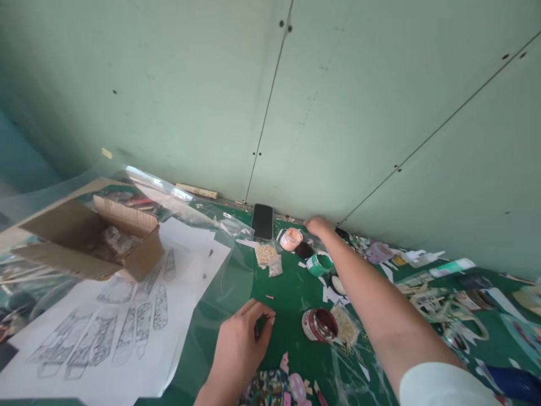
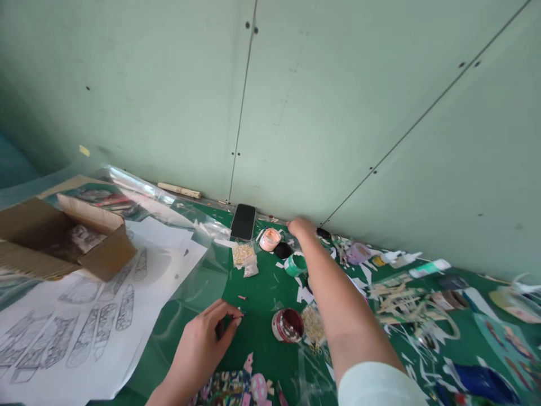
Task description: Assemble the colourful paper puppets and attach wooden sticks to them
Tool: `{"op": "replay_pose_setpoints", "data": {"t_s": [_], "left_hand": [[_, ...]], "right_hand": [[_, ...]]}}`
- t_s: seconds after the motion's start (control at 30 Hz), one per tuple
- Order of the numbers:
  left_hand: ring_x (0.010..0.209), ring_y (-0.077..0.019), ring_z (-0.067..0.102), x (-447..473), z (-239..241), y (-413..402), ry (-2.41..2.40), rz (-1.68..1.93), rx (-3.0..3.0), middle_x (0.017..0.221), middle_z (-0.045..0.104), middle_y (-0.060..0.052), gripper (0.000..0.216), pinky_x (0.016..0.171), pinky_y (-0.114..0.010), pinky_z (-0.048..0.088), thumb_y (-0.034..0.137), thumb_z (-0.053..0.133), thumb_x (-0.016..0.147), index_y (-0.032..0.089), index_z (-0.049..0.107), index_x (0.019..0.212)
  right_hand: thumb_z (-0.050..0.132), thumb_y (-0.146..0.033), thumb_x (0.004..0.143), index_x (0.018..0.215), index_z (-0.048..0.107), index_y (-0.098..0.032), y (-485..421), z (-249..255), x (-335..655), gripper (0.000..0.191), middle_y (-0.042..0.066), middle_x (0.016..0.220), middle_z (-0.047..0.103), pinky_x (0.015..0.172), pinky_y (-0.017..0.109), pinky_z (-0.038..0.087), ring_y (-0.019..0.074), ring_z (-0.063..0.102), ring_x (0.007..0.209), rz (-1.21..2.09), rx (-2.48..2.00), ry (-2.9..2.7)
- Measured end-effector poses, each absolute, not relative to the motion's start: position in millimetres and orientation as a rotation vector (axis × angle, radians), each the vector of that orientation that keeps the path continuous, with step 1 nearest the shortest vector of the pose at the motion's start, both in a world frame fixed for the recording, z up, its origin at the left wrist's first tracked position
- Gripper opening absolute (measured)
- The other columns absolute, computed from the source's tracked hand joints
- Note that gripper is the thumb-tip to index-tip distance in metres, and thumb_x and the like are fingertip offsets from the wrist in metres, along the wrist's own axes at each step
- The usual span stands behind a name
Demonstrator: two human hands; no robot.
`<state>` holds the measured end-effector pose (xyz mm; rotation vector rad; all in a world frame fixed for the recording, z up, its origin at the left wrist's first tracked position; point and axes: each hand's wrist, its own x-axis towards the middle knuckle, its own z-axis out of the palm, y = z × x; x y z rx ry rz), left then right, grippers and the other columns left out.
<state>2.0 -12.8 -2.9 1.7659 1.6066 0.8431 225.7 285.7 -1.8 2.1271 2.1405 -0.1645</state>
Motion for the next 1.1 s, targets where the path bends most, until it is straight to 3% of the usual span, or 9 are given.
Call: {"op": "replay_pose_setpoints", "data": {"t_s": [0.47,0.63,0.73,0.9,1.1], "left_hand": [[0.057,-0.0089,0.058,3,-10,-13,1.636,0.814,1.799,0.085,0.068,0.005,0.018,0.056,-0.020,0.040,0.018,0.048,0.089,0.025,0.064,0.087],[0.057,-0.0093,0.059,3,-9,-13,1.634,0.810,1.795,0.083,0.067,0.005,0.017,0.055,-0.021,0.040,0.018,0.049,0.088,0.025,0.064,0.085],[0.058,-0.0092,0.059,3,-10,-13,1.631,0.811,1.784,0.085,0.067,0.004,0.017,0.056,-0.021,0.040,0.019,0.049,0.089,0.025,0.064,0.085],[0.058,-0.0094,0.058,2,-11,-12,1.623,0.810,1.779,0.084,0.067,0.004,0.017,0.056,-0.020,0.040,0.017,0.048,0.088,0.024,0.064,0.085],[0.057,-0.0093,0.057,2,-9,-13,1.618,0.810,1.783,0.084,0.067,0.004,0.017,0.056,-0.021,0.040,0.018,0.048,0.088,0.024,0.063,0.084]], "right_hand": [[0.054,-0.029,0.095,0.123,0.061,-0.022,283,3,207,0.030,0.012,0.125,0.060,0.095,0.041,0.049,0.0229,0.059,0.110,-0.097,1.846,2.348],[0.056,-0.021,0.089,0.133,0.059,-0.032,286,2,185,0.045,0.010,0.126,0.061,0.095,0.029,0.044,0.0254,0.056,0.117,-0.115,1.753,2.425],[0.060,-0.019,0.084,0.136,0.057,-0.029,291,1,176,0.053,0.012,0.126,0.062,0.088,0.026,0.045,0.0257,0.059,0.112,-0.139,1.735,2.432],[0.053,-0.011,0.085,0.130,0.062,-0.029,293,7,182,0.049,0.007,0.127,0.065,0.089,0.023,0.044,0.0201,0.061,0.111,-0.165,1.710,2.457],[0.053,-0.012,0.085,0.117,0.071,-0.025,290,8,199,0.039,0.009,0.119,0.071,0.087,0.026,0.046,0.0215,0.065,0.107,-0.140,1.791,2.402]]}}
